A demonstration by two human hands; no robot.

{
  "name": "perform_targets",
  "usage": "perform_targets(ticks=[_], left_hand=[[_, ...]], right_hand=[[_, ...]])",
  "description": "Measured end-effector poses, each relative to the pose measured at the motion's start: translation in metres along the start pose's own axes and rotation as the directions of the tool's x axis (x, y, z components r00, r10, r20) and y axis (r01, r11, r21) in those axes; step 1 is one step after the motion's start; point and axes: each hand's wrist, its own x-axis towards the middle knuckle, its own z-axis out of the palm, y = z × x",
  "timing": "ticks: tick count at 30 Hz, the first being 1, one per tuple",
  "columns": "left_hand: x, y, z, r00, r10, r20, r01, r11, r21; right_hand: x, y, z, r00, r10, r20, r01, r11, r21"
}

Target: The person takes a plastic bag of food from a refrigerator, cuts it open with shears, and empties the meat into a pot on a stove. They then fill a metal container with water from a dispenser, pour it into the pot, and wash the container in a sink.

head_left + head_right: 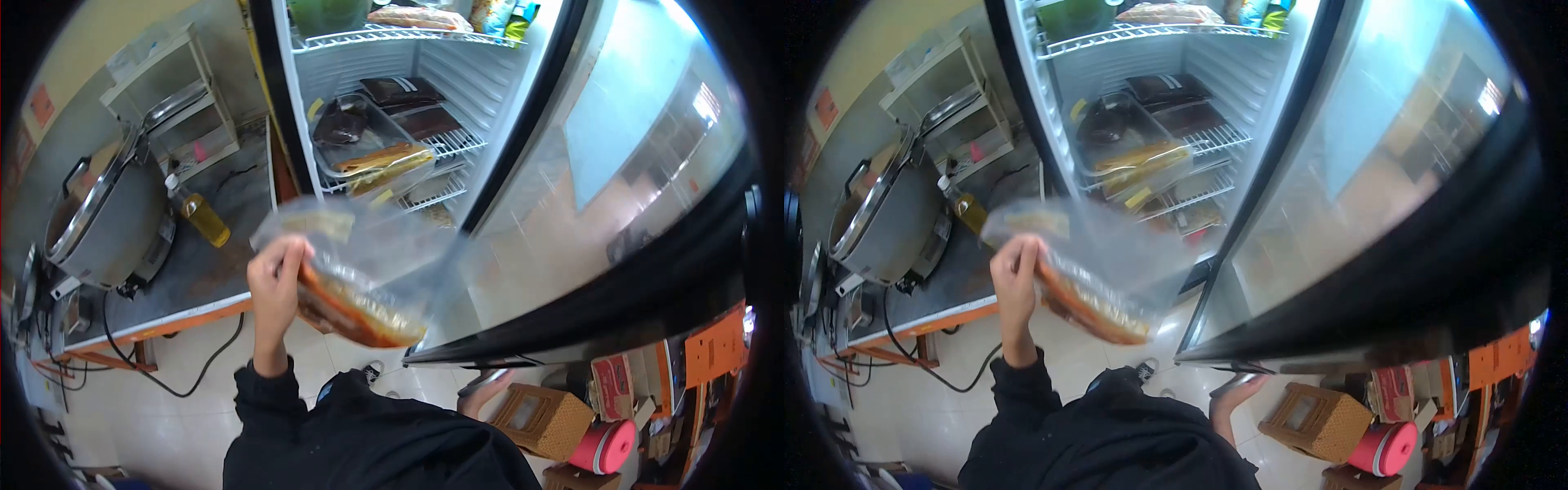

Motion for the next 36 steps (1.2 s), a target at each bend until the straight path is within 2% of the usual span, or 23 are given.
perform_targets(ticks=[1, 2, 4, 6, 9, 10, 14, 16, 18, 19, 21, 23, 24, 25, 26, 27, 28, 29, 32, 33, 34, 35, 36], left_hand=[[-0.022, 0.0, -0.006, 0.999, -0.04, -0.016, 0.041, 0.998, 0.038], [-0.044, -0.001, -0.009, 0.996, -0.083, -0.037, 0.086, 0.994, 0.073], [-0.085, 0.0, -0.015, 0.989, -0.126, -0.078, 0.136, 0.981, 0.141], [-0.123, 0.001, -0.023, 0.976, -0.17, -0.134, 0.197, 0.957, 0.216], [-0.176, 0.002, -0.036, 0.938, -0.218, -0.269, 0.298, 0.904, 0.306], [-0.19, 0.008, -0.039, 0.922, -0.24, -0.303, 0.332, 0.893, 0.304], [-0.233, 0.028, -0.047, 0.86, -0.301, -0.413, 0.429, 0.864, 0.262], [-0.245, 0.029, -0.047, 0.828, -0.257, -0.499, 0.406, 0.888, 0.217], [-0.252, 0.037, -0.058, 0.735, -0.409, -0.54, 0.509, 0.86, 0.042], [-0.256, 0.037, -0.065, 0.713, -0.448, -0.539, 0.516, 0.856, -0.029], [-0.268, 0.026, -0.081, 0.701, -0.491, -0.517, 0.507, 0.853, -0.123], [-0.277, 0.006, -0.095, 0.667, -0.541, -0.512, 0.401, 0.84, -0.365], [-0.286, -0.008, -0.101, 0.653, -0.564, -0.506, 0.331, 0.813, -0.479], [-0.305, -0.032, -0.108, 0.733, -0.588, -0.343, 0.265, 0.711, -0.651], [-0.335, -0.064, -0.112, 0.691, -0.722, -0.047, 0.406, 0.441, -0.8], [-0.352, -0.084, -0.104, 0.776, -0.619, 0.122, 0.281, 0.166, -0.945], [-0.347, -0.063, -0.084, 0.755, -0.634, 0.167, 0.323, 0.139, -0.936], [-0.347, -0.048, -0.073, 0.905, -0.391, 0.167, 0.193, 0.029, -0.981], [-0.361, -0.043, -0.104, 0.923, -0.368, 0.108, 0.048, -0.169, -0.984], [-0.368, -0.041, -0.122, 0.774, -0.633, 0.008, 0.021, 0.013, -1.0], [-0.371, -0.027, -0.143, 0.728, -0.677, -0.109, -0.023, 0.135, -0.991], [-0.376, -0.01, -0.165, 0.675, -0.703, -0.225, -0.056, 0.256, -0.965], [-0.38, 0.008, -0.187, 0.614, -0.713, -0.339, -0.078, 0.373, -0.924]], right_hand=[[-0.003, 0.004, 0.003, 0.998, 0.001, 0.064, 0.003, 0.998, -0.059], [-0.008, 0.0, 0.003, 0.987, 0.017, 0.163, 0.046, 0.927, -0.372], [-0.011, -0.026, 0.029, 0.882, 0.109, 0.459, 0.041, 0.951, -0.306], [-0.016, -0.044, 0.044, 0.725, 0.228, 0.65, -0.023, 0.951, -0.308], [-0.033, -0.04, 0.045, 0.498, 0.19, 0.846, -0.051, 0.98, -0.191], [-0.042, -0.037, 0.043, 0.414, 0.156, 0.897, -0.069, 0.988, -0.141], [-0.082, -0.039, 0.036, -0.005, 0.419, 0.908, -0.364, 0.845, -0.392], [-0.101, -0.043, 0.036, -0.097, 0.459, 0.883, -0.311, 0.829, -0.465], [-0.116, -0.056, 0.038, -0.147, 0.516, 0.844, -0.197, 0.821, -0.536], [-0.125, -0.063, 0.042, -0.076, 0.562, 0.823, -0.134, 0.813, -0.567], [-0.142, -0.078, 0.048, -0.046, 0.583, 0.811, -0.167, 0.796, -0.582], [-0.162, -0.081, 0.051, 0.011, 0.509, 0.861, -0.193, 0.846, -0.497], [-0.172, -0.085, 0.052, 0.009, 0.466, 0.885, -0.114, 0.879, -0.462], [-0.183, -0.09, 0.054, 0.002, 0.425, 0.905, -0.034, 0.905, -0.425], [-0.195, -0.096, 0.057, -0.01, 0.383, 0.924, 0.045, 0.923, -0.382], [-0.216, -0.103, 0.06, 0.004, 0.42, 0.908, -0.129, 0.9, -0.416], [-0.23, -0.101, 0.06, -0.018, 0.41, 0.912, -0.146, 0.901, -0.408], [-0.243, -0.096, 0.058, -0.044, 0.4, 0.915, -0.162, 0.901, -0.402], [-0.295, -0.102, 0.054, -0.078, 0.404, 0.911, -0.214, 0.886, -0.411], [-0.311, -0.1, 0.051, -0.082, 0.394, 0.915, -0.245, 0.882, -0.402], [-0.325, -0.096, 0.049, -0.085, 0.383, 0.92, -0.276, 0.878, -0.391], [-0.331, -0.07, 0.045, -0.08, 0.259, 0.963, -0.189, 0.944, -0.269], [-0.343, -0.07, 0.046, -0.074, 0.309, 0.948, -0.18, 0.931, -0.317]])
